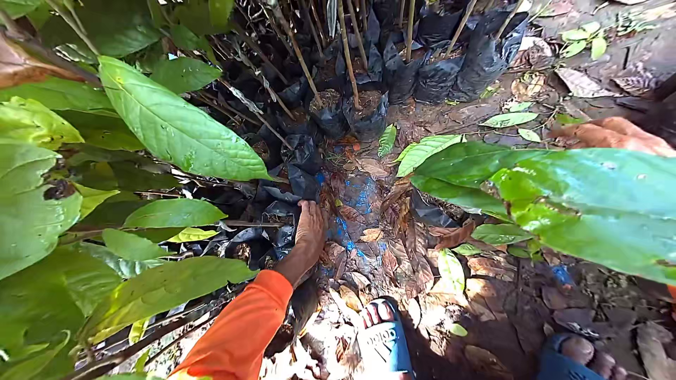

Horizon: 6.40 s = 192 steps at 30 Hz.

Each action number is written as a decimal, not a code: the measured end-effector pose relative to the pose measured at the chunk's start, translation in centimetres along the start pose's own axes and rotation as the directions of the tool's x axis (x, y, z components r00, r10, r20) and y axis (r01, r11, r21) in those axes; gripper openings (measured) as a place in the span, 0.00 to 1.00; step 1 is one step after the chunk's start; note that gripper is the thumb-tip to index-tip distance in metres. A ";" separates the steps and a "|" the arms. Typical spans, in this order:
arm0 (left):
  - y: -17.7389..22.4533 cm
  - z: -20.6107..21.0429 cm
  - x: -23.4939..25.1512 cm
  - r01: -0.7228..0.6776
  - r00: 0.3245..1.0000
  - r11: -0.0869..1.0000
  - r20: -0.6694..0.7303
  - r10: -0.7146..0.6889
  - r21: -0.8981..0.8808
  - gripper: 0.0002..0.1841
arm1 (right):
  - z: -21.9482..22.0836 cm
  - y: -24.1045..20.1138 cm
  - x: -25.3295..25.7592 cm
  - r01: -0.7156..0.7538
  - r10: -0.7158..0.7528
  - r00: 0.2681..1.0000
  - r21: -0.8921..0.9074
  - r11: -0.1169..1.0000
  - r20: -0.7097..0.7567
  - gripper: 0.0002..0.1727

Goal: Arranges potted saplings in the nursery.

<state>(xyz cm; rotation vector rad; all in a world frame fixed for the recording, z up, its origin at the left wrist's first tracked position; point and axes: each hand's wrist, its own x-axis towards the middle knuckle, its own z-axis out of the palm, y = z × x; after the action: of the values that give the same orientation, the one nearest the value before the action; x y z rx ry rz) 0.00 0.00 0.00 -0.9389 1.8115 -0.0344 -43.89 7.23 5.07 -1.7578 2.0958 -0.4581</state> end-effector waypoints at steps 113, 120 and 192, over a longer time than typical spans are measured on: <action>-0.5 2.8 -9.8 0.182 0.702 0.077 0.075 -0.708 -0.980 0.29 | 7.3 -0.6 -1.3 -0.004 -0.075 0.925 0.207 0.978 0.373 0.18; 0.8 3.1 -8.8 0.201 0.605 0.041 0.091 -0.791 -0.979 0.45 | 4.1 -4.0 -2.4 -0.125 0.035 0.908 0.192 0.973 0.417 0.21; 9.7 4.3 -15.1 -0.378 0.885 0.344 -0.445 -0.138 -0.860 0.25 | 4.7 -10.6 -2.5 0.008 -0.085 0.907 0.187 0.982 0.411 0.24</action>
<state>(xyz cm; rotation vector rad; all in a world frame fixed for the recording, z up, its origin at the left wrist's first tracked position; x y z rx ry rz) 0.02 17.62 5.64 -1.6921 2.3375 1.1457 -32.10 7.79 6.07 -1.6315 1.6616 -0.2452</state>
